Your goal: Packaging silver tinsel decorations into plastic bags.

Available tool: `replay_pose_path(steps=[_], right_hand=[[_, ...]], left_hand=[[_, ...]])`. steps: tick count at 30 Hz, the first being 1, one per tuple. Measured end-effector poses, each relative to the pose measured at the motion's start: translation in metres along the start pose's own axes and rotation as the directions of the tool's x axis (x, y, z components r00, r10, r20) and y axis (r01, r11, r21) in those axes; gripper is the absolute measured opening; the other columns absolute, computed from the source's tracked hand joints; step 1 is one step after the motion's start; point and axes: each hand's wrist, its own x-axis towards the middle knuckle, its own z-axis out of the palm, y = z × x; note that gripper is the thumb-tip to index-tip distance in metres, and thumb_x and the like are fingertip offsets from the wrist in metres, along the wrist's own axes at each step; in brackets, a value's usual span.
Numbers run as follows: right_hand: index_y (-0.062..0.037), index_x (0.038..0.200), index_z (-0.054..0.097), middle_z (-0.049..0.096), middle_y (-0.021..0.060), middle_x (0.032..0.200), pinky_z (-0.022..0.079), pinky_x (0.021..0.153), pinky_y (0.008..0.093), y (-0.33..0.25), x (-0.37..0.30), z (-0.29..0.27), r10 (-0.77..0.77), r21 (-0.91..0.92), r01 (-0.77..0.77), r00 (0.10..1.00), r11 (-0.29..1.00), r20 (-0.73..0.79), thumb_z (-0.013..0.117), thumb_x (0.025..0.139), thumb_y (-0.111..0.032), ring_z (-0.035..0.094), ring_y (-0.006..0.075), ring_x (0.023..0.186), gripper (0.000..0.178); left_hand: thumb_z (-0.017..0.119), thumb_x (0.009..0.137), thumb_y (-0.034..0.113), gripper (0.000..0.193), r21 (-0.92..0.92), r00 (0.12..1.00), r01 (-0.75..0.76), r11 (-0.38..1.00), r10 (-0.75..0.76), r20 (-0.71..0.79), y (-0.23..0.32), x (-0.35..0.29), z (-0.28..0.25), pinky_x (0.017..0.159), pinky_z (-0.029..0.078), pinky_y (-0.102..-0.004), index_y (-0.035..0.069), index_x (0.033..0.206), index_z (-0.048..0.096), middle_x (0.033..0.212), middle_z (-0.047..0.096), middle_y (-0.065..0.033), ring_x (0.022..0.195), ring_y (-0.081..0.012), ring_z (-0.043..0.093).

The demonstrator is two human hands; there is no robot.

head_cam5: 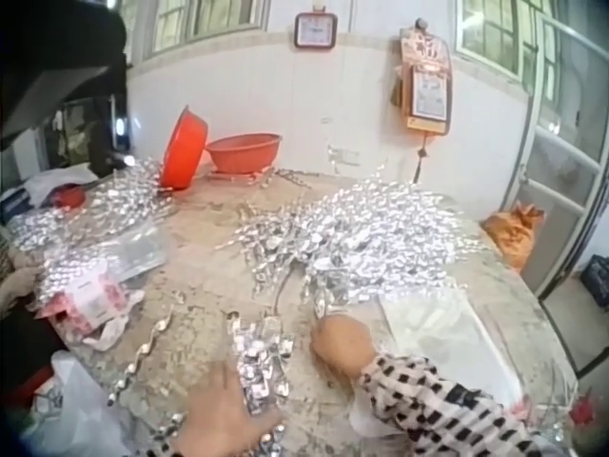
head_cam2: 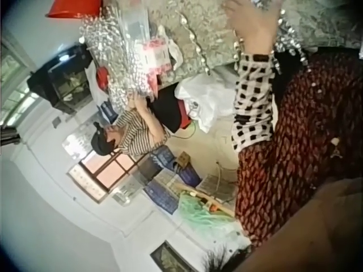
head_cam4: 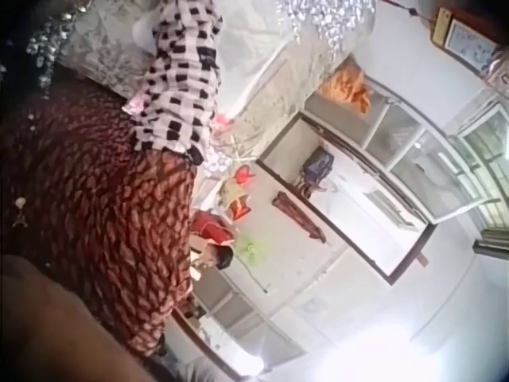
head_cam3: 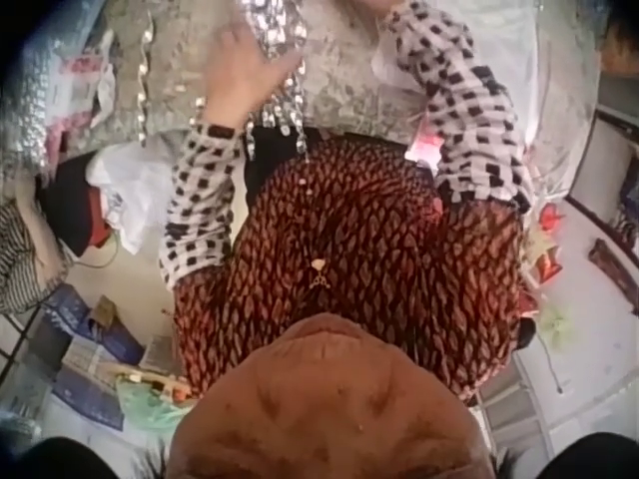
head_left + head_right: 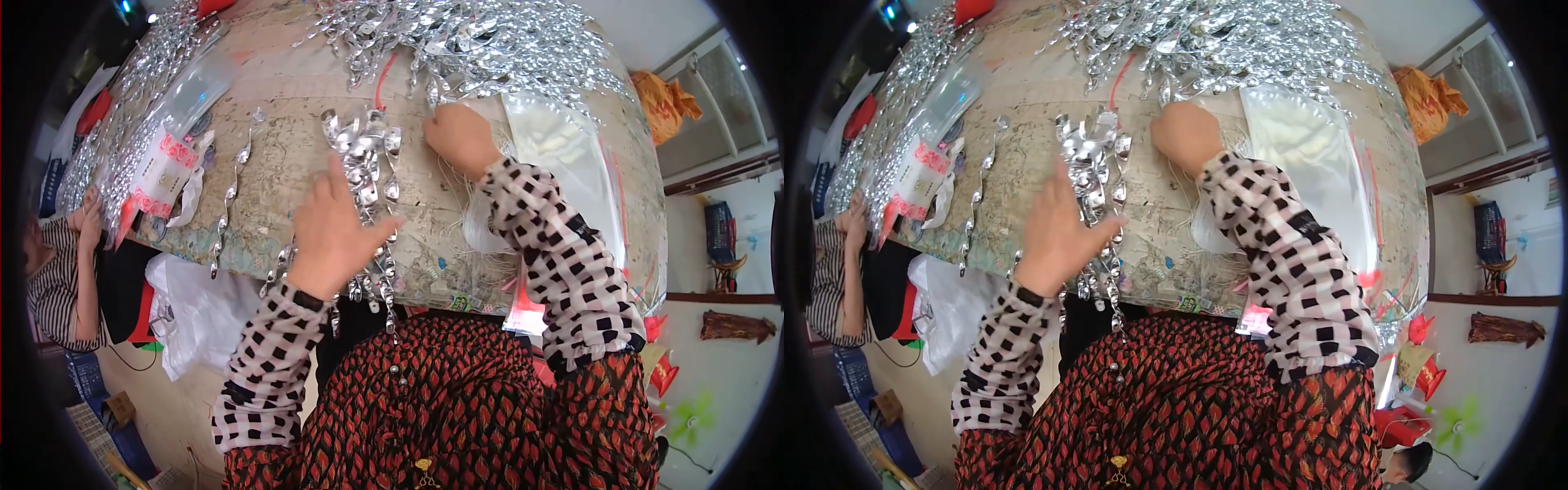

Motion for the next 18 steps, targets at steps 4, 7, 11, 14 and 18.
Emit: replay_pose_path(steps=[4,7,11,14,18], right_hand=[[-0.0061,0.071,0.06,0.052,-0.0004,0.057,0.037,0.047,0.0284,-0.03,-0.025,-0.039,0.177,0.77,-0.541,0.84,0.338,0.513,0.056,0.085,-0.025,0.047,0.0129,0.05,0.023],[-0.0088,0.072,0.058,0.047,-0.0053,0.058,0.027,0.045,0.0212,-0.065,-0.07,-0.066,0.068,0.76,-0.624,0.779,0.18,0.624,0.056,0.088,-0.027,0.036,0.004,0.049,0.024],[-0.0074,0.083,0.058,0.053,-0.0029,0.063,0.031,0.046,0.02,-0.056,-0.083,-0.058,0.102,0.702,-0.712,0.701,0.029,0.706,0.053,0.093,-0.023,0.04,0.0052,0.05,0.019],[-0.0062,0.085,0.058,0.059,0.0001,0.07,0.036,0.048,0.0197,-0.073,-0.11,-0.071,-0.038,0.702,-0.712,0.702,-0.025,0.711,0.053,0.094,-0.023,0.046,0.0057,0.053,0.019],[-0.0049,0.088,0.057,0.064,0.0045,0.078,0.04,0.049,0.0195,-0.068,-0.136,-0.069,0.052,0.712,-0.702,0.71,-0.015,0.702,0.051,0.096,-0.021,0.052,0.0066,0.056,0.019]], left_hand=[[0.067,0.076,0.043,0.099,0.297,0.969,-0.086,0.951,0.149,-0.197,-0.004,-0.007,0.019,0.093,0.042,-0.0524,-0.007,0.143,0.013,0.138,0.027,-0.0361,0.114,-0.0564,0.042],[0.063,0.079,0.037,0.088,0.173,0.992,0.054,0.983,-0.033,-0.121,0.0,0.013,0.016,0.094,0.042,-0.0537,-0.008,0.141,0.018,0.139,0.028,-0.0368,0.112,-0.0566,0.045],[0.063,0.08,0.038,0.09,-0.038,0.994,0.036,0.999,-0.04,-0.097,-0.005,0.022,0.01,0.098,0.038,-0.0533,-0.01,0.14,0.018,0.14,0.027,-0.0355,0.119,-0.0528,0.042],[0.063,0.081,0.039,0.089,-0.033,0.948,-0.082,0.996,0.068,-0.31,-0.014,0.021,0.015,0.104,0.03,-0.0532,-0.01,0.14,0.018,0.141,0.026,-0.0352,0.127,-0.0509,0.032],[0.062,0.084,0.034,0.084,-0.172,0.967,-0.115,0.978,0.071,-0.244,-0.032,0.015,0.028,0.108,0.024,-0.0528,-0.01,0.141,0.017,0.143,0.023,-0.0348,0.133,-0.0478,0.024]])
